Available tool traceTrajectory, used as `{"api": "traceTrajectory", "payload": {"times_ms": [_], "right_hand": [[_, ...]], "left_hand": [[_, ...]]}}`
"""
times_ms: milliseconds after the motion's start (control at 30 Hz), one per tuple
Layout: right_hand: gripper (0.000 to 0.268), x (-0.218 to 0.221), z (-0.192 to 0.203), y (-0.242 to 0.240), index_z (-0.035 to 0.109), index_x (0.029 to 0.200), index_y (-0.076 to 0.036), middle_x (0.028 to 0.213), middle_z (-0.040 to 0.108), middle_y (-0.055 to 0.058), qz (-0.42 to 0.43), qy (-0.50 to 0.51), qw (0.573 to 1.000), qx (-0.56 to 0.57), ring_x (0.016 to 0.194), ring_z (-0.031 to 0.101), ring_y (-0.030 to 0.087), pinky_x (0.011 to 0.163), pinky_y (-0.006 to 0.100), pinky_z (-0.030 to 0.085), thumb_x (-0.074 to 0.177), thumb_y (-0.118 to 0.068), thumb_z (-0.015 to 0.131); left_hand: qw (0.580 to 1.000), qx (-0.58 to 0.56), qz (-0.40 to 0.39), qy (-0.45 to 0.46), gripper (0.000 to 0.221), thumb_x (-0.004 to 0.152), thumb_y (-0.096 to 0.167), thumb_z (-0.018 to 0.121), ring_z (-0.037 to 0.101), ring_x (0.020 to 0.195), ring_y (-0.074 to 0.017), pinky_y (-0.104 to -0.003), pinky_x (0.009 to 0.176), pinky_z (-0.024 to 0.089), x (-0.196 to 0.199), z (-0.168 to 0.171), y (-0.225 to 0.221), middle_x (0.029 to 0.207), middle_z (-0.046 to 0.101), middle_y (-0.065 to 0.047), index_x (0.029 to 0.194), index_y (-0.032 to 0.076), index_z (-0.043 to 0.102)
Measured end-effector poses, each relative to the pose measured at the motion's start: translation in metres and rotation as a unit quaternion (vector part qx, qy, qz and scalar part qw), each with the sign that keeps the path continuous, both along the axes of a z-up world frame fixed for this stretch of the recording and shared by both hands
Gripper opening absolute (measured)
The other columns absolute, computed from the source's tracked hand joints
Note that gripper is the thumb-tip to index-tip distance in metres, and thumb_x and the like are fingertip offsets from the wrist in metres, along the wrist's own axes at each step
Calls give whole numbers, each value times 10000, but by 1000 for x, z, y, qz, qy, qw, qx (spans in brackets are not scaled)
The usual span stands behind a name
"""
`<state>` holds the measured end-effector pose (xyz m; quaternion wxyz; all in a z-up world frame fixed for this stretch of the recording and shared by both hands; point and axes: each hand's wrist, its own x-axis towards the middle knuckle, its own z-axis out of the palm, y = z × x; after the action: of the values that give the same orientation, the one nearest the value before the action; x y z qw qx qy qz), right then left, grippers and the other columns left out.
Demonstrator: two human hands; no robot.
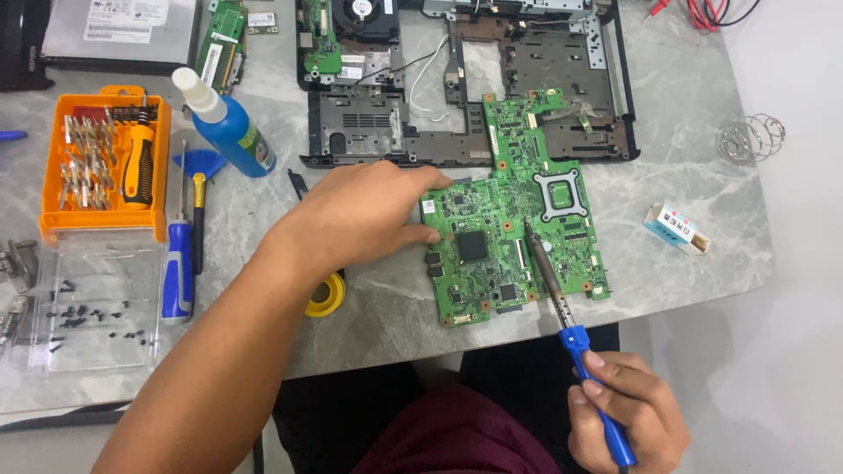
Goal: Repairing a laptop motherboard using a soldering iron
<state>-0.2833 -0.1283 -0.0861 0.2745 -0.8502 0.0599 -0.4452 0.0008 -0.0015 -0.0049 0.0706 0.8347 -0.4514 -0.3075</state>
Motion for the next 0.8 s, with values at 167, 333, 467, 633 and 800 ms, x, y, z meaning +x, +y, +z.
{"api": "traceTrajectory", "payload": {"times_ms": [167, 333, 467, 633, 800], "right_hand": [[113, 3, 9, 5, 536, 732, 31, 856, 594, 222, -3, 8, 1000, -1, 634, 643, 330, 611, 339, 604, 719, 84, 635], [100, 6, 9, 1, 542, 703, 38, 849, 607, 233, 15, -17, 1000, -2, 585, 605, 310, 573, 310, 544, 696, 97, 622], [100, 4, 16, 7, 543, 732, 42, 869, 600, 266, -16, 13, 1000, 17, 670, 650, 309, 682, 356, 602, 709, 76, 635], [87, 7, 10, 5, 539, 706, 54, 824, 592, 263, -27, -9, 999, 17, 645, 642, 305, 638, 369, 613, 697, 77, 622], [108, 3, -7, -12, 532, 692, 46, 819, 598, 264, 9, -56, 998, -14, 577, 593, 304, 560, 352, 551, 685, 108, 621]], "left_hand": [[1000, -27, 5, -4, 625, 845, 389, 677, 580, 1067, -394, -537, 791, 475, 1, -5, 1, 1063, 672, -146, 1395, 211, 440], [1000, -22, 7, 0, 618, 845, 386, 670, 568, 1096, -389, -530, 829, 464, 1, -3, 0, 1078, 668, -142, 1395, 221, 440], [1000, -29, 6, -2, 614, 845, 380, 674, 568, 1091, -402, -535, 819, 467, 1, -6, 1, 1074, 671, -146, 1390, 210, 447], [1000, -14, 4, -1, 621, 847, 402, 664, 579, 1085, -375, -522, 805, 474, 2, -5, 1, 1090, 671, -128, 1396, 222, 435], [1000, -29, -2, -7, 616, 848, 388, 672, 583, 1070, -386, -530, 786, 479, 1, -5, 2, 1082, 672, -137, 1388, 197, 445]]}}
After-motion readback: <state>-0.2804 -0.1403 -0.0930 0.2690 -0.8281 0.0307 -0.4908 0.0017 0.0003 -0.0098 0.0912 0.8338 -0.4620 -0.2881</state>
